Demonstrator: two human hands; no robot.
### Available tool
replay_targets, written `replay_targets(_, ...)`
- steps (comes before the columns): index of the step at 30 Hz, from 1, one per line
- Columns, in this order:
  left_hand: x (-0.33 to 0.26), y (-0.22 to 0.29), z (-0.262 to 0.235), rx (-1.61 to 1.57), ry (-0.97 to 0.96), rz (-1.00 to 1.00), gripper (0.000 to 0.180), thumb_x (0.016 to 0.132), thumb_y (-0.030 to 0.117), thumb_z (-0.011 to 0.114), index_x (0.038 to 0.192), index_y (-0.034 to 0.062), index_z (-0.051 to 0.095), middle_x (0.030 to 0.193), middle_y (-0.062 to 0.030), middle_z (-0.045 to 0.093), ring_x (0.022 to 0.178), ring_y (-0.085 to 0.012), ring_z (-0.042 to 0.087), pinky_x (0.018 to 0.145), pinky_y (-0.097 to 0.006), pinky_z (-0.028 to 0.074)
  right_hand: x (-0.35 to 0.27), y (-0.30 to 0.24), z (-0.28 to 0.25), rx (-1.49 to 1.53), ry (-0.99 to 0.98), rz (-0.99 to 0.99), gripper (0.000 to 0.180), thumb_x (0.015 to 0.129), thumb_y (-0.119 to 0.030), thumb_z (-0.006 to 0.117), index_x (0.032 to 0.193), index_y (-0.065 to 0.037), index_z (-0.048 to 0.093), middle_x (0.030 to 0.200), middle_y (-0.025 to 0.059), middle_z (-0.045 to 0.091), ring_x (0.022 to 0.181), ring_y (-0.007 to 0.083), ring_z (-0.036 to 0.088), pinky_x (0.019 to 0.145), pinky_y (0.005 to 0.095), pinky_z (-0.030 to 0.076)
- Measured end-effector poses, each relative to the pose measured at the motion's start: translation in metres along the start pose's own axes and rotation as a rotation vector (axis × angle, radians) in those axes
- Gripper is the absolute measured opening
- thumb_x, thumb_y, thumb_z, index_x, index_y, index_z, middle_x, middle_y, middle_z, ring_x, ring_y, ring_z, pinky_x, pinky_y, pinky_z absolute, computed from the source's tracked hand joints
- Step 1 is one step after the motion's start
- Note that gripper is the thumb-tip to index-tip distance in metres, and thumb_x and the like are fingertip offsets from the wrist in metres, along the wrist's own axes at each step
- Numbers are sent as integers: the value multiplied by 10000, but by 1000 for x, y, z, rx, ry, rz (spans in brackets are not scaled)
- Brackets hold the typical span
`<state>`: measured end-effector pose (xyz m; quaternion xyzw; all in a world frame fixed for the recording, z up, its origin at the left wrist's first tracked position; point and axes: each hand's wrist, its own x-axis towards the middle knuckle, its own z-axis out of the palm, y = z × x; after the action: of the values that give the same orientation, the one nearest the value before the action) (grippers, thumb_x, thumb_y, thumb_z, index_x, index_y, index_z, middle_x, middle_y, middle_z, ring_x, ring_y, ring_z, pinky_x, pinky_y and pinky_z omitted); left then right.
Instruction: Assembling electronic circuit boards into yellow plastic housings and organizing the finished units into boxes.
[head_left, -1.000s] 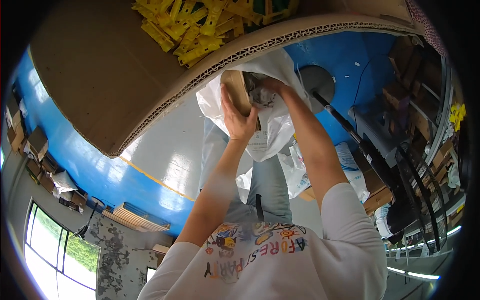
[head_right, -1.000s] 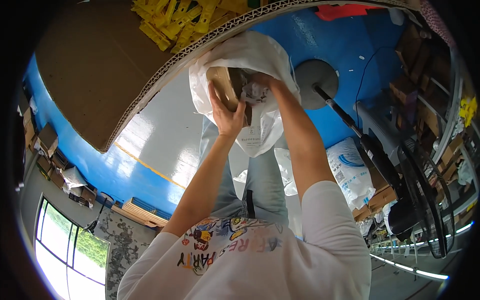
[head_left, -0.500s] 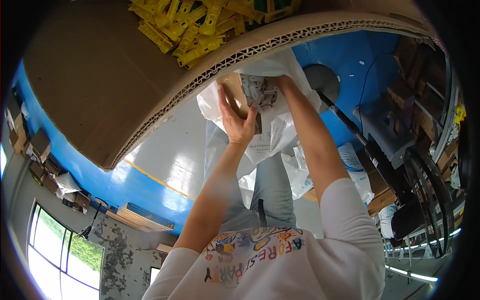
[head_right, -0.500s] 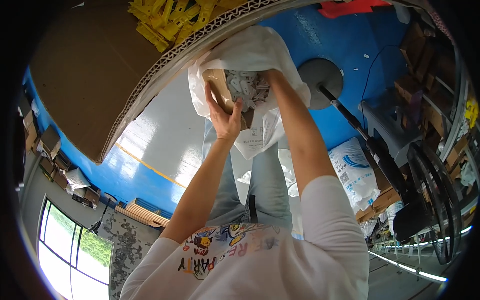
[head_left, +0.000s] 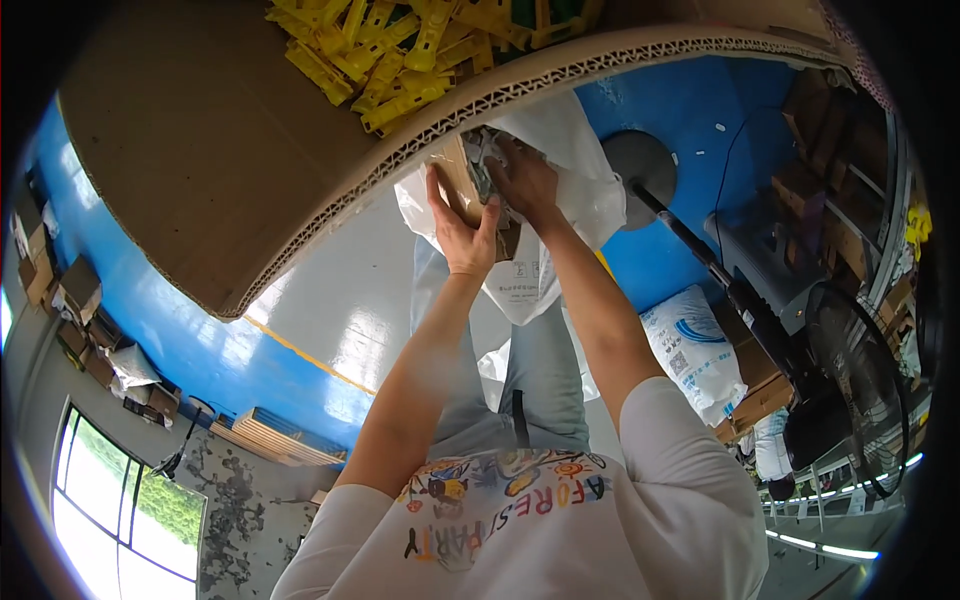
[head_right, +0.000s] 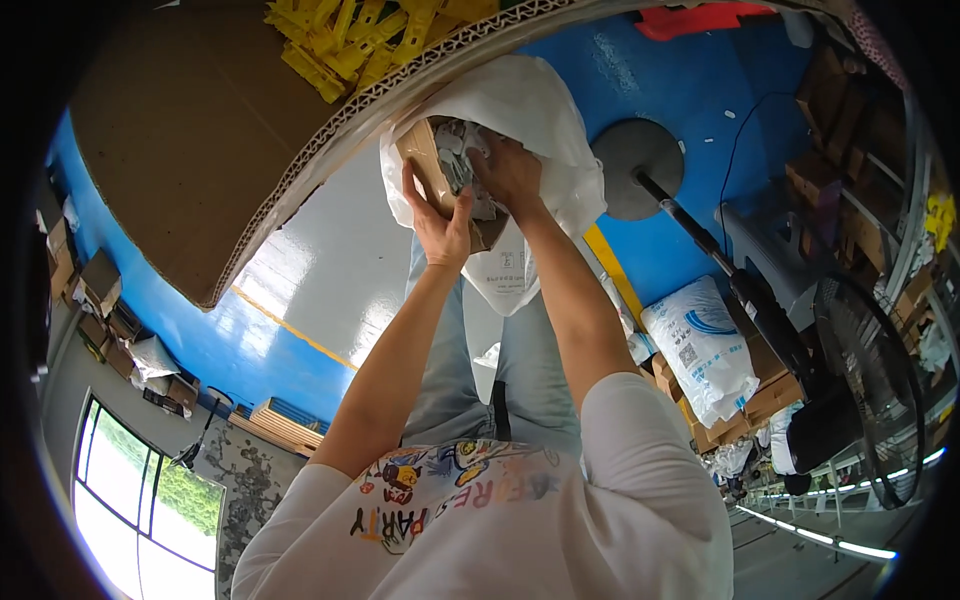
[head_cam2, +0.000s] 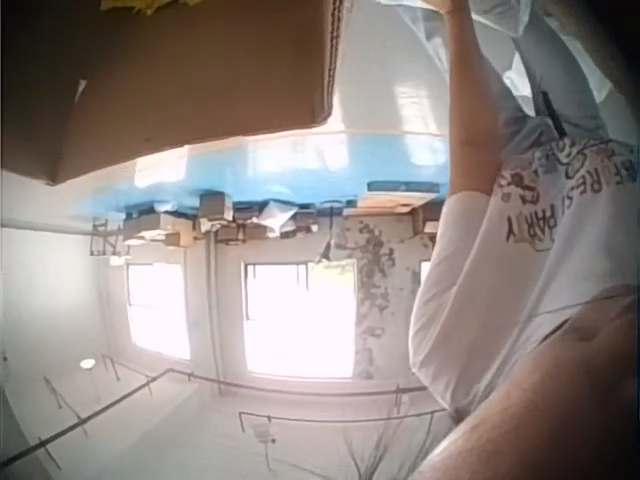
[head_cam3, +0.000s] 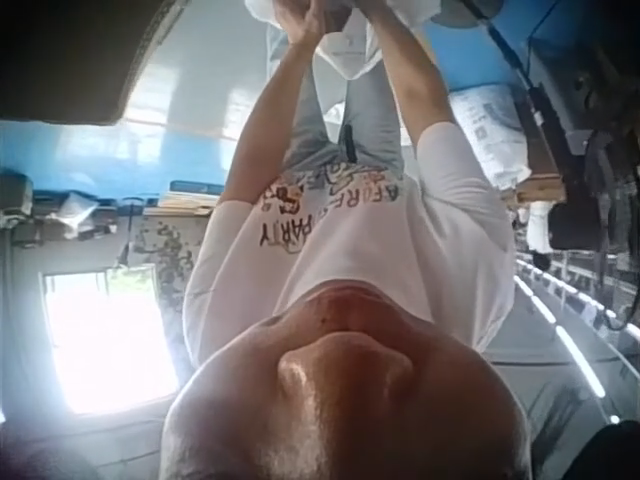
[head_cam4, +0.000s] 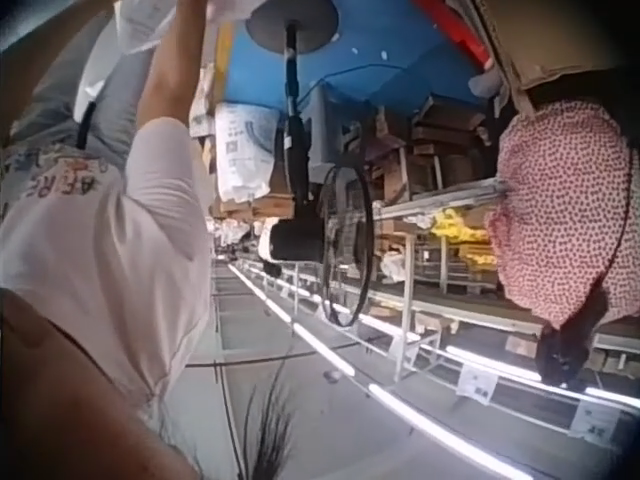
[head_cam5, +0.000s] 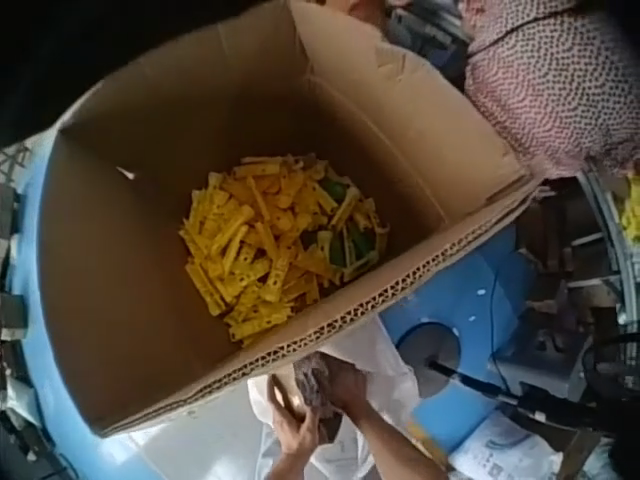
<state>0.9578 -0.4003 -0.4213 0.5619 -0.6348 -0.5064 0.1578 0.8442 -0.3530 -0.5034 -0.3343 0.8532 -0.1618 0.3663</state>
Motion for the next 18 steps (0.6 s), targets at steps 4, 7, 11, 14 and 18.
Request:
replay_targets(4,1,0,-2,-38,6,2,840,748,295,648,1403,98,160,1343,-186,388,1192,-341,431,974,-375,352,-29,-27,-16,-53,-1,-108,422,839,-384,492,1215,-193,499,1201,132,507,993,350,564,778,445,486)
replay_targets(7,2,-4,-14,-29,3,26,838,753,287,646,1402,76,160,1377,-191,340,1230,-335,387,1005,-364,319,-35,-25,-23,290,-25,-187,331,846,-280,518,1163,-187,531,1181,129,511,987,359,555,778,449,477)
replay_targets(11,1,2,-8,-9,-4,17,834,756,270,646,1401,62,159,1387,-191,320,1255,-326,349,1026,-354,288,27,37,8,-94,285,-106,379,864,-202,524,1230,-115,475,1234,139,484,1048,361,512,859,426,425)
replay_targets(14,-1,0,0,-27,12,16,829,759,249,649,1401,62,159,1381,-188,323,1248,-315,350,1017,-349,287,79,89,22,97,254,-91,423,870,-237,539,1255,-83,454,1263,124,481,1099,314,492,917,398,390)
replay_targets(18,5,15,4,-34,-52,-38,848,753,259,658,1398,57,146,1371,-190,325,1215,-314,381,995,-349,312,107,128,31,-29,369,-203,459,848,-321,566,1250,-117,483,1281,112,484,1166,277,444,974,386,347)
